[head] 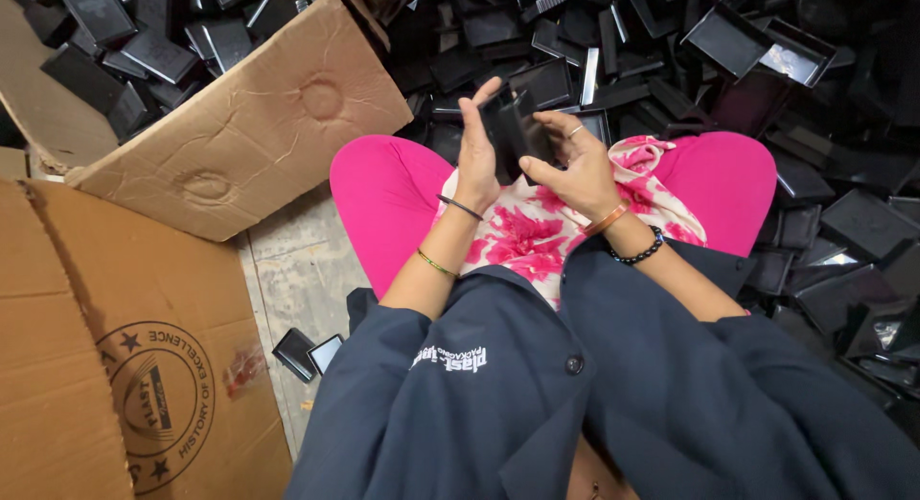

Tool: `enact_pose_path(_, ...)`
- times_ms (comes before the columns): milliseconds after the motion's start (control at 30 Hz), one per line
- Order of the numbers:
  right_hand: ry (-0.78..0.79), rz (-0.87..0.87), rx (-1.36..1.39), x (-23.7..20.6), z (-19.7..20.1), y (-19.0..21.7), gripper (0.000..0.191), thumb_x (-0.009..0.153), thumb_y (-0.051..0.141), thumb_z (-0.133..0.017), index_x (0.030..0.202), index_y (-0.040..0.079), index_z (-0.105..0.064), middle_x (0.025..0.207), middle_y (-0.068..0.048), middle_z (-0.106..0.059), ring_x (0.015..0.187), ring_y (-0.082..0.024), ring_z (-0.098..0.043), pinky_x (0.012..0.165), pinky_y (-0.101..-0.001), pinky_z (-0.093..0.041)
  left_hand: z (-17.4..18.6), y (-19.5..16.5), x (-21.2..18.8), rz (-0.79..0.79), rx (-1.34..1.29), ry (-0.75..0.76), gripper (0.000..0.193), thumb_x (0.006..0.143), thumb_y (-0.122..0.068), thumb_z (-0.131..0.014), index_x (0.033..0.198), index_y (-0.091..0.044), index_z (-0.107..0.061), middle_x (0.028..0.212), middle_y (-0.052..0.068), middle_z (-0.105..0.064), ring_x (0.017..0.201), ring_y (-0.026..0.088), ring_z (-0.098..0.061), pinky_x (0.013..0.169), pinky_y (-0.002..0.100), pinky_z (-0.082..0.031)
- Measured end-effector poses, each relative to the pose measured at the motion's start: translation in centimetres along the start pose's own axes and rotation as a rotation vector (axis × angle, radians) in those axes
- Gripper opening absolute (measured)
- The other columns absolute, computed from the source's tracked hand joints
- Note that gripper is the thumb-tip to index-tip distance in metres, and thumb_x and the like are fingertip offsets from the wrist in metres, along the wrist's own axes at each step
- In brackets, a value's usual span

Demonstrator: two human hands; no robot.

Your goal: The person sits cross-legged on the floor and repeatedly picks up small black plastic parts from a pile, turns them over in both hands, and places them into a cardboard box. The action is continuous and repetitive, with no other tools or objects involved.

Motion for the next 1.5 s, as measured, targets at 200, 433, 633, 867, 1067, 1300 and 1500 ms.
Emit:
enact_pose_path(200, -0.005, -0.059, 0.018, 0.0, -0.1, -1.2, 0.063, 0.087, -0.001, -0.080, 0.144, -0.004, -0.054, 0.130, -0.012, -0.067, 0.114, -0.014, -0.066, 0.100, -0.0292, -0.056, -2.0, -0.1, -1.3, -0.006, 0.018, 0.015, 0.068, 0.110, -0.059, -0.028, 0.154, -0.009, -0.043, 0.131, 0.010, -0.062, 0.116, 0.018, -0.062, 0.104, 0.033, -0.052)
enact_pose_path(433, -0.003, 0.030, 0.061, 0.2, -1.2, -2.8, 0.062, 0.088, 0.000, -0.081, 0.143, -0.006, -0.053, 0.140, -0.013, -0.061, 0.124, -0.017, -0.063, 0.106, -0.0317, -0.054, -1.2, 0.5, -1.2, -0.052, -0.012, -0.027, 0.061, 0.110, -0.050, -0.046, 0.157, -0.011, -0.039, 0.133, 0.008, -0.060, 0.119, 0.017, -0.058, 0.103, 0.030, -0.051)
enact_pose_path(633, -0.052, 0.116, -0.409, 0.5, 0.0, -1.5, 0.060, 0.085, 0.011, -0.087, 0.135, -0.004, -0.058, 0.135, -0.017, -0.066, 0.123, -0.017, -0.065, 0.105, -0.0323, -0.056, -0.2, 1.9, -1.9, -0.063, 0.255, 0.013, 0.071, 0.093, -0.015, -0.077, 0.150, -0.004, -0.037, 0.133, 0.009, -0.056, 0.121, 0.015, -0.058, 0.103, 0.031, -0.051)
enact_pose_path(867, 0.046, 0.003, -0.048, 1.7, 0.4, -4.0, 0.070, 0.089, 0.021, -0.080, 0.143, -0.003, -0.043, 0.136, -0.018, -0.060, 0.123, -0.016, -0.061, 0.102, -0.0313, -0.052, 4.1, 1.7, -2.2, 0.003, 0.093, -0.050, 0.042, 0.097, -0.006, -0.072, 0.132, 0.006, -0.053, 0.125, 0.013, -0.066, 0.113, 0.018, -0.064, 0.103, 0.032, -0.051)
enact_pose_path(1067, -0.023, -0.282, -0.068, 2.4, 1.8, -8.6, 0.039, 0.099, 0.016, -0.072, 0.129, -0.008, -0.065, 0.107, -0.010, -0.073, 0.093, -0.008, -0.067, 0.082, -0.0234, -0.055, 5.3, 2.3, -1.8, 0.054, 0.145, 0.018, 0.038, 0.097, -0.004, -0.070, 0.131, 0.005, -0.055, 0.126, 0.013, -0.068, 0.116, 0.019, -0.066, 0.106, 0.033, -0.051)
enact_pose_path(1300, 0.154, 0.158, -0.576, 10.1, 2.8, -6.0, 0.029, 0.103, 0.020, -0.074, 0.125, 0.002, -0.069, 0.120, -0.013, -0.073, 0.109, -0.023, -0.071, 0.093, -0.0349, -0.058, 11.3, -16.3, 2.6, -0.638, 1.396, -0.306, 0.072, 0.101, -0.025, -0.090, 0.138, 0.019, -0.047, 0.141, 0.031, -0.051, 0.132, 0.038, -0.048, 0.111, 0.047, -0.038)
enact_pose_path(1500, 0.291, 0.465, -1.329, 17.4, 3.1, -7.3, 0.053, 0.080, 0.016, -0.074, 0.130, -0.001, -0.065, 0.127, -0.018, -0.066, 0.121, -0.036, -0.060, 0.100, -0.0497, -0.044, 14.6, -29.2, 3.7, -1.035, 1.525, -0.848, 0.093, 0.107, -0.026, -0.087, 0.166, -0.006, -0.019, 0.168, 0.017, -0.015, 0.159, 0.031, -0.020, 0.136, 0.042, -0.016)
Point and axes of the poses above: each hand's wrist, its own x-axis towards the middle knuckle, its own z-axis out of the back of the hand, y = z × x, the point moved 7 cm from there along x, towards the middle knuckle
